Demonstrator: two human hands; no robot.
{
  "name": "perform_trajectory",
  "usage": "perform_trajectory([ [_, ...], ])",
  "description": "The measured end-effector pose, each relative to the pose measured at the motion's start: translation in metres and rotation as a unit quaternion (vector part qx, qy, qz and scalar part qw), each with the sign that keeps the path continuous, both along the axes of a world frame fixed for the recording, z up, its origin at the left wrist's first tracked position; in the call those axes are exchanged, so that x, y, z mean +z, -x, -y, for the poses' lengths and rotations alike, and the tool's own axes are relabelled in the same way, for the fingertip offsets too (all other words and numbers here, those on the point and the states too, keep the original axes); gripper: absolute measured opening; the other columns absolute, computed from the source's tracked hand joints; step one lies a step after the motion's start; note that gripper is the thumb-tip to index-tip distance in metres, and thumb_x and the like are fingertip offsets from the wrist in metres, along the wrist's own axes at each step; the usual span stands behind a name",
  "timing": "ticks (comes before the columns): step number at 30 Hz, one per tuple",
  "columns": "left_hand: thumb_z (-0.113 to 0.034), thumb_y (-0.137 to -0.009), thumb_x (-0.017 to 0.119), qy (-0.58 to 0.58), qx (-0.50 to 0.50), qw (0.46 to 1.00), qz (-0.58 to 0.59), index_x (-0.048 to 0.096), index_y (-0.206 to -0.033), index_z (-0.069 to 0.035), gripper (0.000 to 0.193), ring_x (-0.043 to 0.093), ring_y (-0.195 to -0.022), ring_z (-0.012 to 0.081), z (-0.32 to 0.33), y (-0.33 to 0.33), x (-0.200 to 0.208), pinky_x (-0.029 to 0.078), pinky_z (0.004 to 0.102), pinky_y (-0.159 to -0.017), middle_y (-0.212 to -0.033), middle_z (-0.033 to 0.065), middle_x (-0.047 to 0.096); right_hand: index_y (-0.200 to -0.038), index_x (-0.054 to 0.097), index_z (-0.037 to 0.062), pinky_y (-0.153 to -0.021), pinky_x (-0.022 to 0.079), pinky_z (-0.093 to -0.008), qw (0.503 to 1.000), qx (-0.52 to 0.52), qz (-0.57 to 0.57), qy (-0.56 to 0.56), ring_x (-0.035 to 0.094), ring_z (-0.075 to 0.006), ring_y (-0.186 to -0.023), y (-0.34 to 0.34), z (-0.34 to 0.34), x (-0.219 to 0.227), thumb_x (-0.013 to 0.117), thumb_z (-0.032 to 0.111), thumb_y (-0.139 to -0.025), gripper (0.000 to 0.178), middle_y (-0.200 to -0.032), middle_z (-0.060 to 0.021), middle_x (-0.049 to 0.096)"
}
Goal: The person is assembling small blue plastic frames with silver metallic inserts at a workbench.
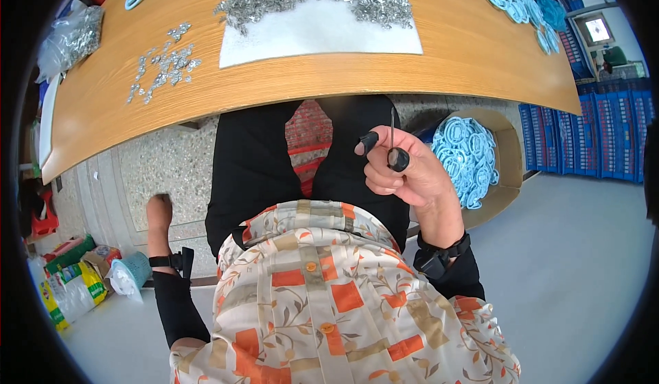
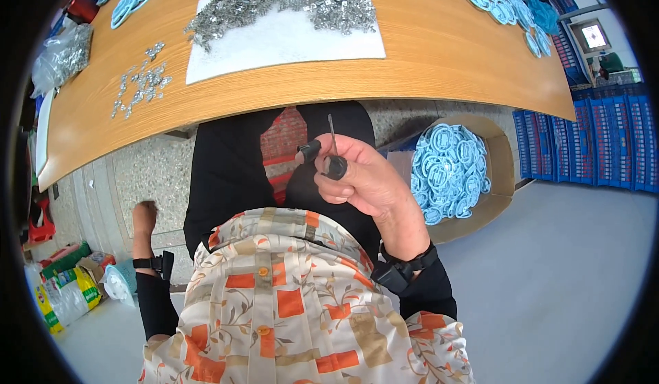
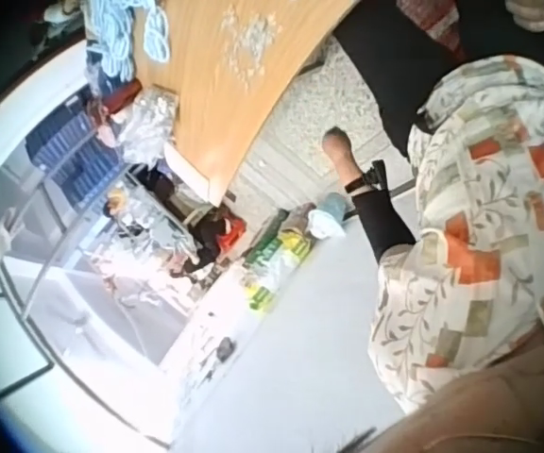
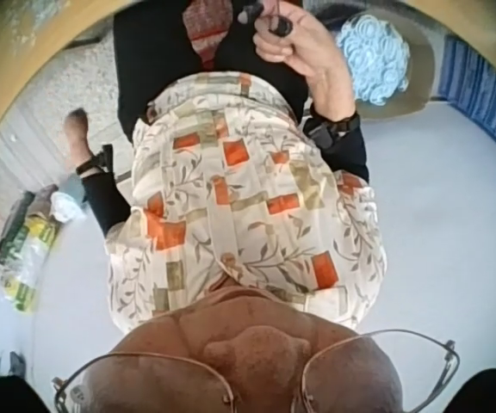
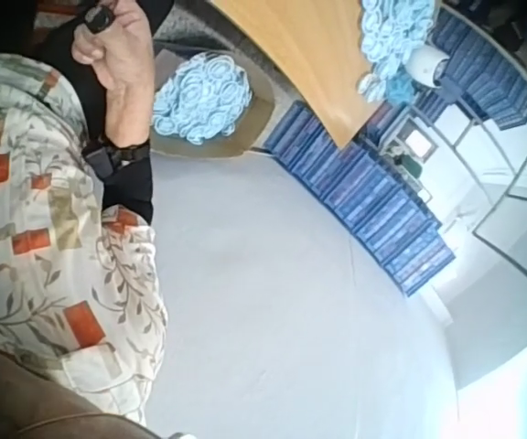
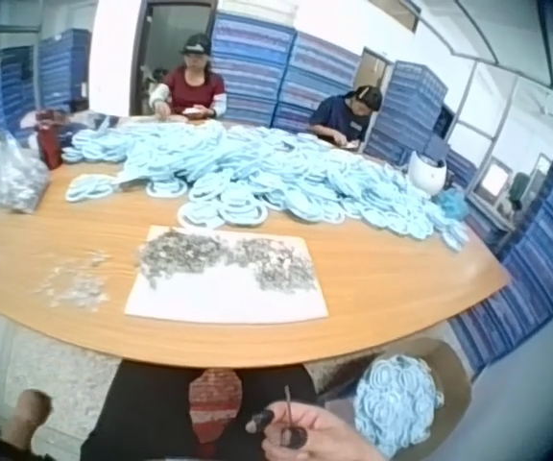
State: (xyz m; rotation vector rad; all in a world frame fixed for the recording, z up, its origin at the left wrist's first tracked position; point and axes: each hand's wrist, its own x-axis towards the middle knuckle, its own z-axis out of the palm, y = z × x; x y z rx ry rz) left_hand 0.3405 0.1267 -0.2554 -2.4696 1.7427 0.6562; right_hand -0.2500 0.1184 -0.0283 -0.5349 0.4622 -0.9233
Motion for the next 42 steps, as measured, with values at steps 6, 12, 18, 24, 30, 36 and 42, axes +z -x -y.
perform_trajectory([
  [6, -0.024, -0.082, 0.060, 0.079, 0.051, 0.994, 0.048, 0.065, -0.119, 0.002, 0.045, 0.071, -0.084, 0.0381, -0.090, -0.073, -0.107, 0.056, 0.0443, -0.079, -0.090, 0.0263, 0.071, -0.112, 0.058, -0.0020, -0.049, 0.030, -0.0215, 0.995, 0.056, 0.080, 0.005, 0.039, -0.0039, -0.053, -0.005, 0.004, -0.001, 0.068, 0.014, -0.093, 0.028, -0.064, 0.0033, 0.048],
  [12, -0.025, -0.080, 0.067, -0.182, 0.133, 0.973, -0.053, 0.063, -0.121, 0.003, 0.050, 0.073, -0.074, 0.0336, -0.022, 0.011, -0.048, 0.058, 0.0395, -0.081, -0.095, 0.0258, 0.072, -0.086, 0.059, 0.0050, -0.051, 0.033, -0.0232, 0.884, -0.126, -0.409, 0.189, 0.037, -0.0040, -0.056, -0.018, -0.002, 0.007, 0.079, 0.011, -0.082, 0.022, -0.062, 0.0069, 0.041],
  [18, -0.008, -0.081, 0.070, 0.125, 0.143, 0.978, -0.083, 0.054, -0.130, -0.003, 0.052, 0.073, -0.073, 0.0252, -0.080, -0.038, -0.097, 0.058, 0.0352, -0.077, -0.100, 0.0150, 0.071, -0.069, 0.047, 0.0081, -0.051, 0.027, -0.0224, 0.773, -0.138, -0.562, 0.260, 0.030, -0.0033, -0.058, -0.032, 0.005, 0.035, 0.080, 0.003, -0.072, 0.034, -0.061, 0.0078, 0.032],
  [24, -0.003, -0.087, 0.061, 0.051, 0.250, 0.938, -0.236, 0.061, -0.126, -0.007, 0.040, 0.068, -0.084, 0.0187, -0.026, 0.044, -0.008, 0.053, 0.0320, -0.074, -0.096, 0.0121, 0.070, -0.071, 0.056, 0.0056, -0.048, 0.036, -0.0308, 0.599, -0.222, -0.633, 0.438, 0.045, -0.0210, -0.049, -0.023, 0.002, 0.035, 0.078, 0.005, -0.061, 0.024, -0.056, -0.0051, 0.041],
  [30, -0.004, -0.092, 0.057, 0.223, 0.115, 0.936, -0.248, 0.065, -0.120, -0.005, 0.030, 0.061, -0.069, 0.0096, -0.009, 0.087, 0.028, 0.050, 0.0240, -0.067, -0.076, 0.0026, 0.066, -0.067, 0.055, 0.0065, -0.046, 0.036, -0.0337, 0.505, -0.265, -0.599, 0.562, 0.048, -0.0252, -0.049, -0.020, 0.003, 0.039, 0.084, 0.023, -0.063, 0.034, -0.057, -0.0058, 0.046],
  [36, 0.002, -0.092, 0.057, 0.161, 0.033, 0.909, -0.382, 0.068, -0.116, -0.007, 0.028, 0.060, -0.074, 0.0075, 0.016, 0.189, 0.151, 0.049, 0.0219, -0.068, -0.079, 0.0002, 0.064, -0.065, 0.054, 0.0061, -0.045, 0.033, -0.0332, 0.483, -0.269, -0.583, 0.596, 0.046, -0.0238, -0.049, -0.019, 0.004, 0.042, 0.083, 0.036, -0.067, 0.042, -0.057, -0.0054, 0.045],
  [42, -0.001, -0.096, 0.053, 0.089, -0.218, 0.815, -0.529, 0.066, -0.117, 0.000, 0.024, 0.062, -0.099, 0.0123, 0.036, 0.294, 0.253, 0.050, 0.0263, -0.085, -0.107, 0.0088, 0.064, -0.064, 0.053, 0.0063, -0.045, 0.032, -0.0330, 0.481, -0.270, -0.571, 0.608, 0.045, -0.0232, -0.048, -0.022, 0.010, 0.042, 0.082, 0.040, -0.070, 0.044, -0.056, -0.0049, 0.046],
])
